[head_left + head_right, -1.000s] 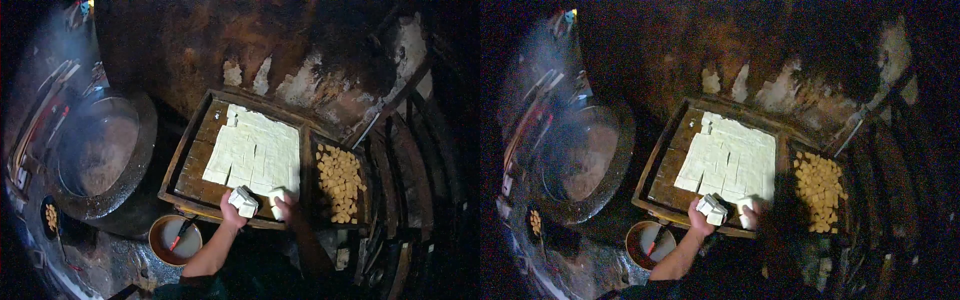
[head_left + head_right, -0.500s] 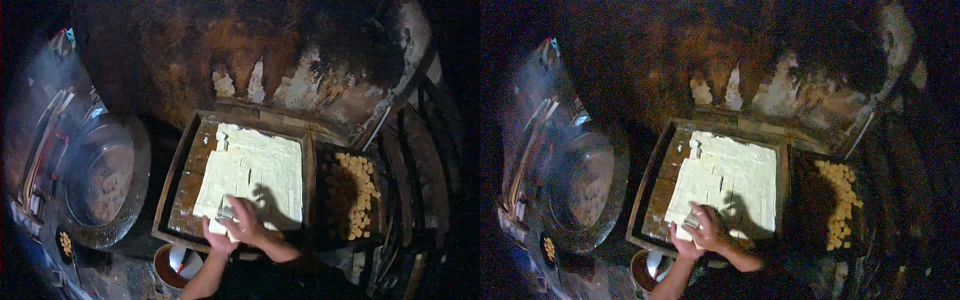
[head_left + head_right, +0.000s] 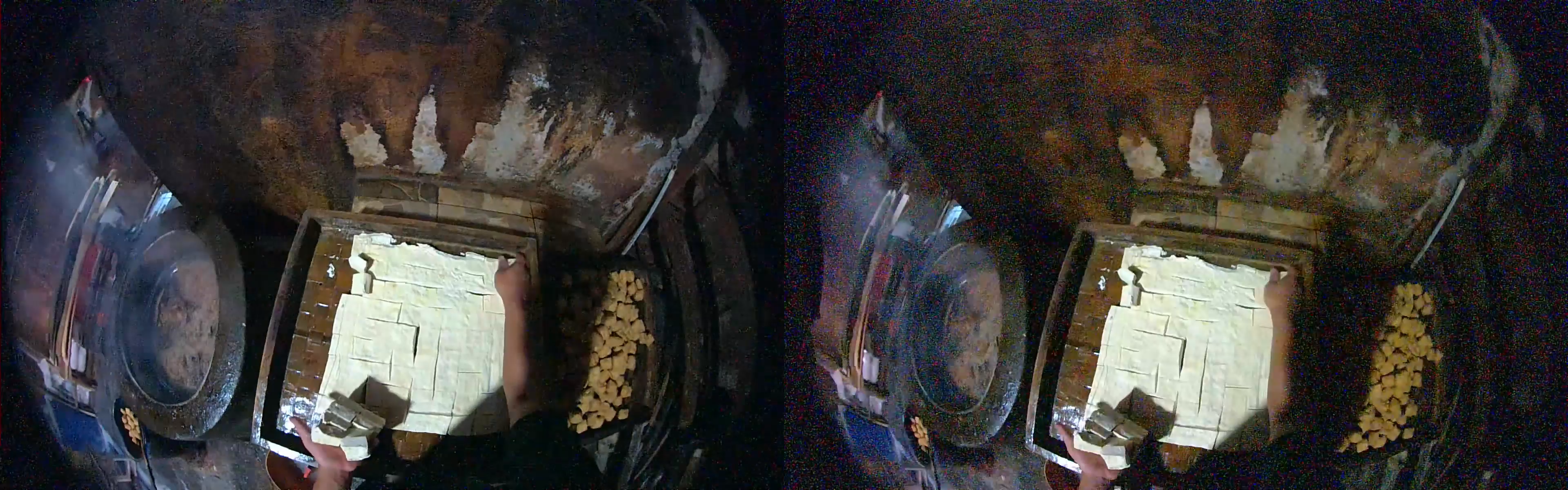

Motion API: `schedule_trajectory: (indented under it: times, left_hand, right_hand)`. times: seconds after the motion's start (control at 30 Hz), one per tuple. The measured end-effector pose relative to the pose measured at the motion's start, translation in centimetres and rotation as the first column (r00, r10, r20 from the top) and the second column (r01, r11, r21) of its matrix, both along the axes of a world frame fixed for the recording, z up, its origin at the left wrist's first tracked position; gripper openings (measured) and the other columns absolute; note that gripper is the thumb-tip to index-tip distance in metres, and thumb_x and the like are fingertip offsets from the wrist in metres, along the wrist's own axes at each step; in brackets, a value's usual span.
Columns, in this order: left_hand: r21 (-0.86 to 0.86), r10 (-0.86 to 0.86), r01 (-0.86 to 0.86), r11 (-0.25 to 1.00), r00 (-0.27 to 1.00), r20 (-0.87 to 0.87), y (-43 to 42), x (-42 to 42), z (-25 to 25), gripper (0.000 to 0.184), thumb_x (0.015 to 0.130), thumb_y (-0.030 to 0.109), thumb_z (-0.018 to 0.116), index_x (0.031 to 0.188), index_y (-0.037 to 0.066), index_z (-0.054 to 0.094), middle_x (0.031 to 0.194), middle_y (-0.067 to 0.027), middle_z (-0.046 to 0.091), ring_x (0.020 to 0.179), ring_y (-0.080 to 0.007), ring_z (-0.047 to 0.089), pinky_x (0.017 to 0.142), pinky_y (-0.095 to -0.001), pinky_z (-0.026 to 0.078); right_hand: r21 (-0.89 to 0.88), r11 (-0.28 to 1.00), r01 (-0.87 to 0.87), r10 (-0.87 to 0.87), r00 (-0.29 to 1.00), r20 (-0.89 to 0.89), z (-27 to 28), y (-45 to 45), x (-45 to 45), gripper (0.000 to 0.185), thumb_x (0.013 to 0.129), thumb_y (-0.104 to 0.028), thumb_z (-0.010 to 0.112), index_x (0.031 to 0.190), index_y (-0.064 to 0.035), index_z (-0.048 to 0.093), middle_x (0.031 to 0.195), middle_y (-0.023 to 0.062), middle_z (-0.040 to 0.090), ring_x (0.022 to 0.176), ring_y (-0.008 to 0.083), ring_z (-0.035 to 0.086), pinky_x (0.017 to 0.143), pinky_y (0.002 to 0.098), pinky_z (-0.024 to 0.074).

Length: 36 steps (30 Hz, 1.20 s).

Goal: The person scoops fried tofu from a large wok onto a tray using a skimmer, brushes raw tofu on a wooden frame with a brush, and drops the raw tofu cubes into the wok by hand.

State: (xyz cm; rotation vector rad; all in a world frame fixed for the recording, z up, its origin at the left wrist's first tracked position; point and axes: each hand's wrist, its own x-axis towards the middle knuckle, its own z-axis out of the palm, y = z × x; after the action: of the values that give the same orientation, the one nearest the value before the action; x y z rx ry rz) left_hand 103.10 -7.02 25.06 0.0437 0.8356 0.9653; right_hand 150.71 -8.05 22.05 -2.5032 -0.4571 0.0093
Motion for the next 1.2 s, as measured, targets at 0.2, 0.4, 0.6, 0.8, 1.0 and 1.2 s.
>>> schedule_trajectory:
  times: [0.2, 0.4, 0.6, 0.8, 1.0, 1.2]
  left_hand:
    - [-0.052, -0.051, 0.08, 0.995, 0.903, 0.427, 0.5, 0.5, 0.9, 0.089, 0.084, 0.076, 0.032, 0.138, 0.005, 0.04, 0.126, -0.0188, 0.055, 0.104, -0.0409, 0.057, 0.089, -0.056, 0.046]
    - [-0.201, -0.012, 0.061, 0.978, 0.972, 0.236, 1.0, 1.5, 2.6, 0.086, 0.083, 0.075, 0.037, 0.134, 0.007, 0.046, 0.121, -0.0164, 0.059, 0.096, -0.0377, 0.061, 0.082, -0.051, 0.051]
    - [-0.074, -0.128, 0.152, 0.986, 0.957, 0.259, 0.7, 1.8, 3.2, 0.083, 0.082, 0.075, 0.038, 0.13, 0.009, 0.051, 0.118, -0.0139, 0.061, 0.099, -0.035, 0.061, 0.081, -0.0512, 0.051]
    - [-0.025, -0.117, 0.129, 0.991, 0.953, 0.281, 0.8, 0.8, 3.7, 0.074, 0.087, 0.069, 0.038, 0.13, 0.011, 0.05, 0.118, -0.0108, 0.061, 0.101, -0.0329, 0.06, 0.085, -0.0469, 0.05]
    - [-0.046, -0.074, 0.09, 0.995, 0.959, 0.274, 0.6, 0.0, 1.7, 0.085, 0.084, 0.074, 0.033, 0.128, 0.004, 0.051, 0.117, -0.0139, 0.061, 0.104, -0.0342, 0.059, 0.089, -0.0472, 0.048]
    - [-0.046, -0.101, 0.141, 0.989, 0.871, 0.482, 0.5, -0.1, 1.5, 0.087, 0.08, 0.08, 0.031, 0.125, 0.01, 0.054, 0.119, -0.0151, 0.06, 0.106, -0.0355, 0.059, 0.092, -0.0505, 0.047]
  right_hand:
    - [-0.058, 0.995, -0.082, 0.098, 0.91, 0.402, -2.3, -0.3, 2.3, 0.047, 0.094, -0.031, 0.051, 0.126, 0.0033, 0.043, 0.101, 0.0298, 0.062, 0.096, 0.0471, 0.058, 0.081, 0.0507, 0.0473]
    - [-0.036, 0.988, 0.152, -0.139, 0.96, 0.242, -2.4, 3.2, -2.3, 0.046, 0.094, -0.033, 0.049, 0.123, 0.0025, 0.048, 0.115, 0.0297, 0.057, 0.105, 0.0461, 0.055, 0.088, 0.0493, 0.0453]
    - [0.046, 0.998, 0.051, -0.059, 0.98, 0.19, 0.0, 3.7, -4.1, 0.041, 0.09, -0.028, 0.056, 0.119, 0.0005, 0.05, 0.111, 0.0304, 0.057, 0.103, 0.0464, 0.054, 0.083, 0.0518, 0.0462]
    - [0.404, 0.913, -0.055, 0.097, 0.992, -0.084, -4.3, 3.0, 2.1, 0.052, 0.091, -0.042, 0.051, 0.122, -0.0001, 0.053, 0.122, 0.0252, 0.056, 0.115, 0.0402, 0.052, 0.095, 0.0437, 0.0422]
    - [-0.09, 0.985, 0.145, -0.16, 0.969, -0.186, 0.8, 7.8, -6.4, 0.063, 0.094, -0.052, 0.037, 0.132, -0.0028, 0.045, 0.114, 0.029, 0.059, 0.105, 0.0451, 0.058, 0.09, 0.0518, 0.0451]
    - [0.138, 0.96, -0.242, 0.208, 0.952, 0.223, -3.8, 6.8, -4.2, 0.048, 0.085, -0.033, 0.066, 0.119, -0.0016, 0.054, 0.114, 0.0215, 0.058, 0.103, 0.0392, 0.056, 0.089, 0.0454, 0.0451]
